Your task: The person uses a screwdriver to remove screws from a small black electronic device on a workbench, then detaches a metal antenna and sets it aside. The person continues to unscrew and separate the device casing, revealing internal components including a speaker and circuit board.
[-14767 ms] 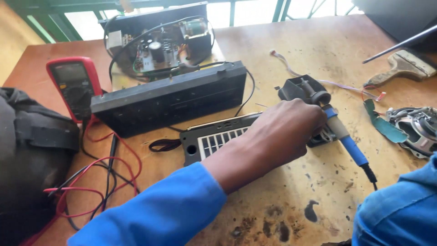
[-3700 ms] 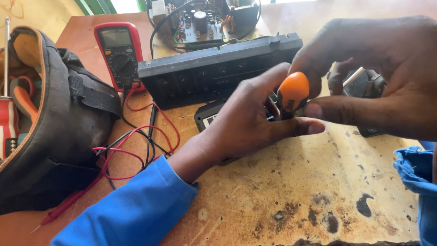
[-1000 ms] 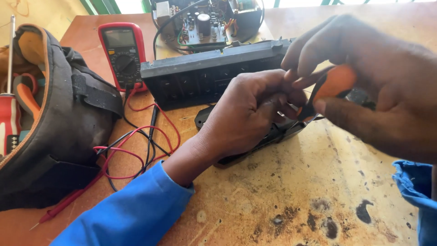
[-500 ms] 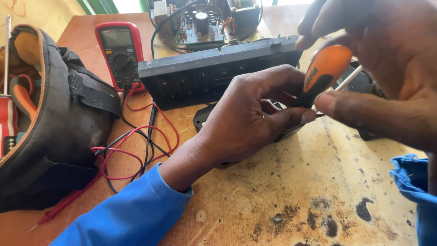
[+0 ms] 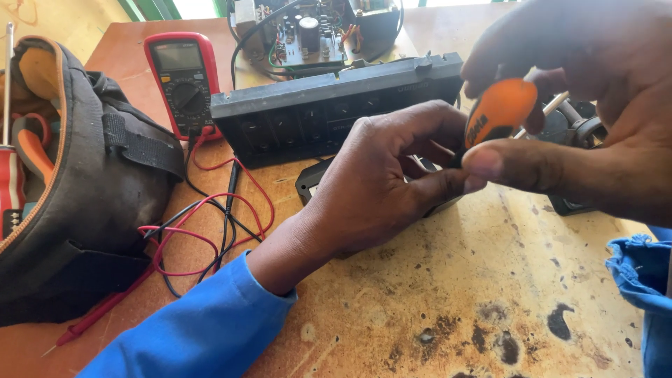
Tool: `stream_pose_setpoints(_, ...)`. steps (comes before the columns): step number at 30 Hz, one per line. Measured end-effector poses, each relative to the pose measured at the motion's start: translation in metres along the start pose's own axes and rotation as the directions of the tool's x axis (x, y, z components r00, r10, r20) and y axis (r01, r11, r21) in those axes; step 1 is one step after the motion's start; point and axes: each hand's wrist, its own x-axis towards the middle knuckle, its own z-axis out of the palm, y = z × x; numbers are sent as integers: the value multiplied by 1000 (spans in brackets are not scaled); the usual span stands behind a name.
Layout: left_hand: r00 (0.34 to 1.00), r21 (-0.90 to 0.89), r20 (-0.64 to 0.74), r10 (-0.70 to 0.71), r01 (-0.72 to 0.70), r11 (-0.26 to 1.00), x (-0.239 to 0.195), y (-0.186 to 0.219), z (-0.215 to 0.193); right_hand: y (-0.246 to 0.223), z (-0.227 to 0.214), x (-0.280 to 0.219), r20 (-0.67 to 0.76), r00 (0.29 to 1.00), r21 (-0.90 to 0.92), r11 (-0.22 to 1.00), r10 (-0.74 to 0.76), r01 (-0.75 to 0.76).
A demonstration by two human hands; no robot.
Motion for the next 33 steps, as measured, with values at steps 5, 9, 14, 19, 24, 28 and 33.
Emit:
stream_pose_setpoints(5,999,91,-23,30,-28,995,-2,-10,4,1,3,-3,-33,998,-97,994,50,-52)
stream_pose_setpoints(9,996,37,-39,78,-76,996,-2,-1,3,-2,5,-5,-55,996,-144,987,70,-78)
stream_pose_setpoints(14,990,107,-56,126,-119,987,-4,-5,5,-11,7,-11,-1,976,-343,917,218,-206)
stream_pose_setpoints(19,995,31,40,93,-94,995,-3,-14,-2,-13,8,-15,9,994,-151,983,108,-106)
stream_pose_setpoints(24,996,-102,83,37,-29,994,-2,-21,-3,-18,3,-14,8,997,1,997,81,-81)
stream_pose_setpoints(28,1000,-34,10,28,-27,999,0,-26,3,-10,3,-8,42,962,-349,906,271,-240)
stream_pose_setpoints(33,997,-61,19,69,-68,996,3,-36,2,7,-6,-10,102,992,-185,981,79,-59)
